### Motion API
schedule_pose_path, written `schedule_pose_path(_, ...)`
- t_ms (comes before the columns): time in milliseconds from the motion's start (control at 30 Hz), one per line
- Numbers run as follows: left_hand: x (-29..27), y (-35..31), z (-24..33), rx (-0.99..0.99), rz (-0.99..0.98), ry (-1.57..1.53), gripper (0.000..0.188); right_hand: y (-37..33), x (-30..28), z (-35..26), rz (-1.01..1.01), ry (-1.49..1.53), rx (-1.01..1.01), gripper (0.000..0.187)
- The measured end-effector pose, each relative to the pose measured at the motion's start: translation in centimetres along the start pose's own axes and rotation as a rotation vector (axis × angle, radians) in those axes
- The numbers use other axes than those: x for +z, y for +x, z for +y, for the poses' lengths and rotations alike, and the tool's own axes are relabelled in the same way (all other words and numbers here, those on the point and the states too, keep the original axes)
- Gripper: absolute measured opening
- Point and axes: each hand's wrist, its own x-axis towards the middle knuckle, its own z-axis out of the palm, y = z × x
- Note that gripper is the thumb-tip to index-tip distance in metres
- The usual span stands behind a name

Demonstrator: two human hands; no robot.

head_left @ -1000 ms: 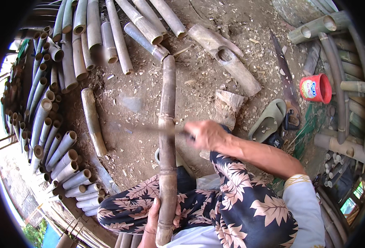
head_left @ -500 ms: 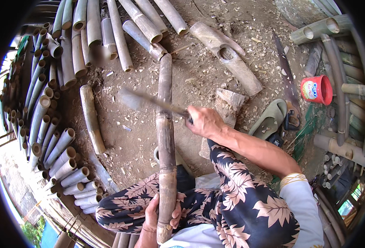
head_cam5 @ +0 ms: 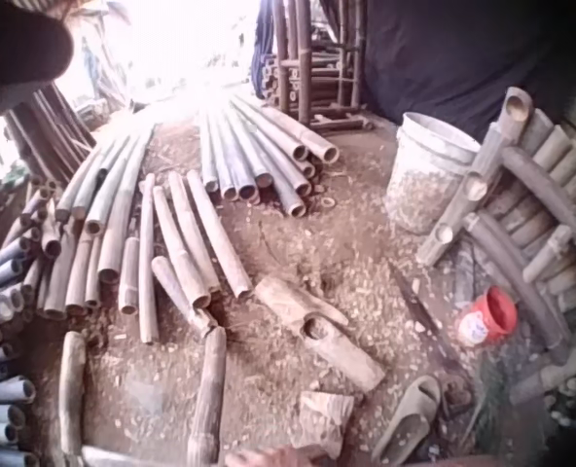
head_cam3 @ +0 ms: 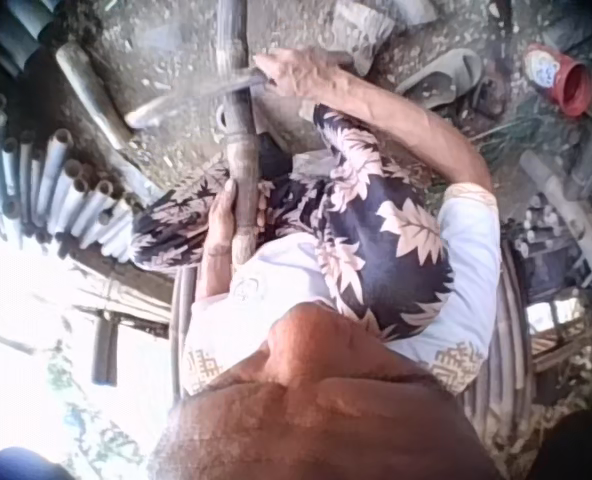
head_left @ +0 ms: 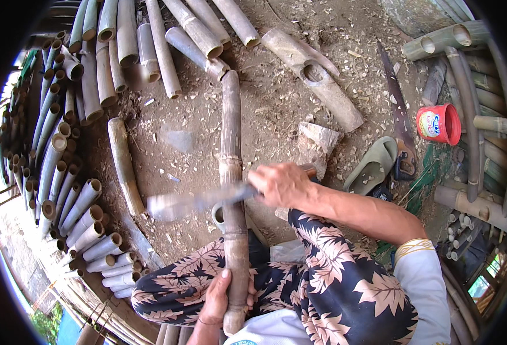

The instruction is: The person cuts a bamboo pole with a knife and then uses the knife to split segments of the bamboo.

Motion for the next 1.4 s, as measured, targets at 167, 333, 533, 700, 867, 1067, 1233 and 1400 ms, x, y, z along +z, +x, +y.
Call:
schedule_pose_path(167,1.4,-0.4,0.3,0.069,0.0,-0.021,0.047,-0.7,-0.6,-0.2,-0.04,0.013,0.059,0.025)
schedule_pose_path(333,1.2,0.0,0.8,0.032,-0.037,-0.076,0.056,1.6,-1.4,2.3,-0.106,0.016,0.296,0.021)
schedule_pose_path(533,0.0,-0.1,-0.3,-0.083,-0.269,-0.318,0.079,-2.1,-2.4,-2.3,0.06,0.041,-0.285,0.026)
schedule_pose_path(700,-0.3,-0.3,0.1,-0.035,-0.218,-0.266,0.082,-0.7,-0.9,1.2,-0.045,0.061,0.053,0.028)
schedule_pose_path(867,-0.1,-0.5,-0.4,0.002,-0.216,-0.269,0.076,-0.8,-0.6,-1.2,0.114,0.027,-0.313,0.033)
schedule_pose_path(1067,-0.1,-0.2,-0.5,0.069,-0.19,-0.313,0.069,-0.3,-0.9,-2.0,-0.022,0.131,-0.079,0.023)
schedule_pose_path(1233,-1.0,-0.1,-0.7,0.057,-0.159,-0.274,0.071,2.2,-0.5,2.2,-0.127,0.071,0.341,0.029)
schedule_pose_path(1400,-0.7,0.5,-0.9,0.044,-0.24,-0.398,0.066,0.2,0.6,0.2,0.217,0.083,-0.322,0.024)
